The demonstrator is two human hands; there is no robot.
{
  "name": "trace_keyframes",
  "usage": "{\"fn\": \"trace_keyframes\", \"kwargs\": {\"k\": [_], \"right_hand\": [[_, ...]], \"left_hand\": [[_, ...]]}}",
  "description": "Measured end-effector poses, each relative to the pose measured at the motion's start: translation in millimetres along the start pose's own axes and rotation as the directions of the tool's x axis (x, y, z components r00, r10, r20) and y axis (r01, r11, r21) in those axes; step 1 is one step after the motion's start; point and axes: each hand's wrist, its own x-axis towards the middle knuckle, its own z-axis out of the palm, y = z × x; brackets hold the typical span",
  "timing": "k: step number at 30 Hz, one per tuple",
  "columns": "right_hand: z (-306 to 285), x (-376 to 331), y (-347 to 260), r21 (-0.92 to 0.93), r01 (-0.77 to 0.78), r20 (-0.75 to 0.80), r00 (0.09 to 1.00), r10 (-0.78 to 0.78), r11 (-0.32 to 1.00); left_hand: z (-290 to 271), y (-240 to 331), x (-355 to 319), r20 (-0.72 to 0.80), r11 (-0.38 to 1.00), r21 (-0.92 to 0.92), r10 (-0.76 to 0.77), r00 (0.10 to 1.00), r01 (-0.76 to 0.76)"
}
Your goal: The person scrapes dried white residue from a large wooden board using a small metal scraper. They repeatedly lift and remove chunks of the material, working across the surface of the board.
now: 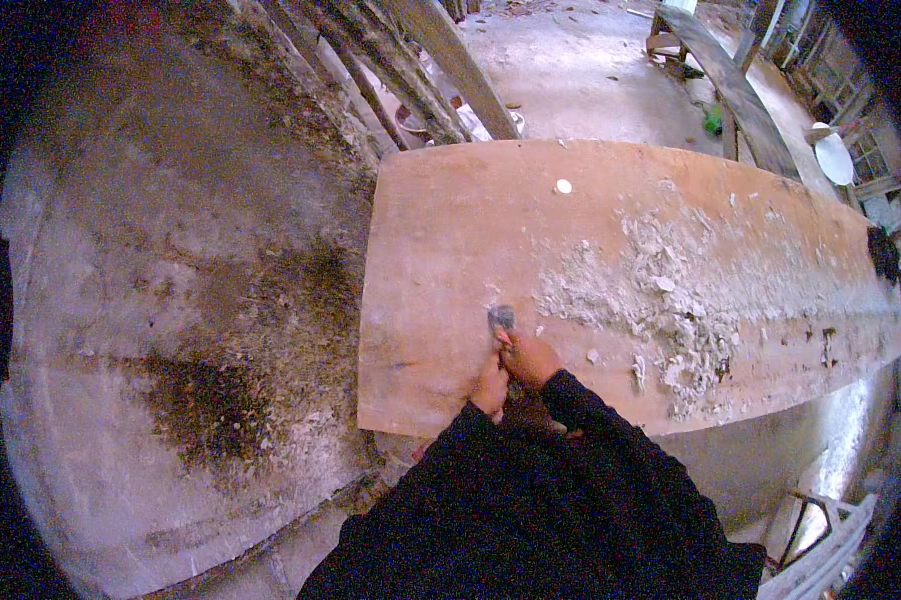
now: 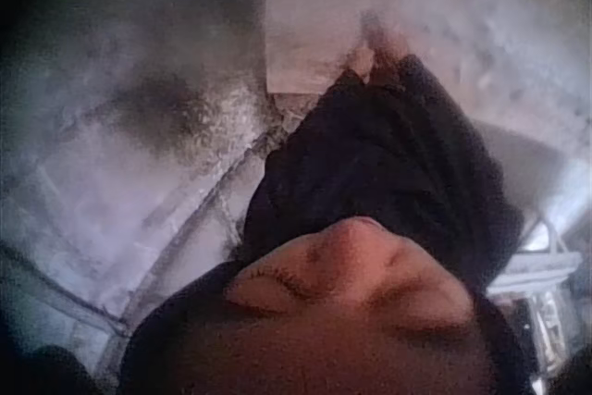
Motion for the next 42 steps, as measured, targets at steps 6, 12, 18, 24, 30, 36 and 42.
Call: {"fn": "trace_keyframes", "kwargs": {"k": [6,12,18,24,30,36,42], "right_hand": [[-3,6,-14,-0.060,0.037,0.077,0.996,-0.033,0.998],[16,26,6,-0.038,0.117,-0.040,0.992,-0.118,0.992],[5,4,-1,-0.041,0.062,-0.023,0.998,-0.063,0.997],[3,1,-15,-0.005,0.073,0.012,0.997,-0.073,0.997],[-5,14,-11,-0.036,0.086,0.007,0.996,-0.086,0.996],[-59,29,-44,0.458,0.262,-0.321,0.940,-0.117,0.850],[-51,54,-52,0.703,0.118,-0.147,0.989,-0.019,0.702]], "left_hand": [[-4,-22,-1,0.042,0.949,-0.316,0.009,0.999,0.005],[-19,-22,16,0.073,0.953,-0.296,-0.044,0.996,0.063],[-3,6,-11,-0.045,0.999,0.025,-0.028,0.999,0.029],[-16,-27,-2,-0.065,0.974,0.219,0.070,0.995,-0.054],[-23,-74,37,-0.027,0.994,0.010,0.108,0.994,-0.108],[-85,-24,-3,0.169,0.966,-0.253,-0.001,0.986,0.044],[-125,-20,-66,-0.047,0.996,-0.082,-0.039,0.998,0.035]]}}
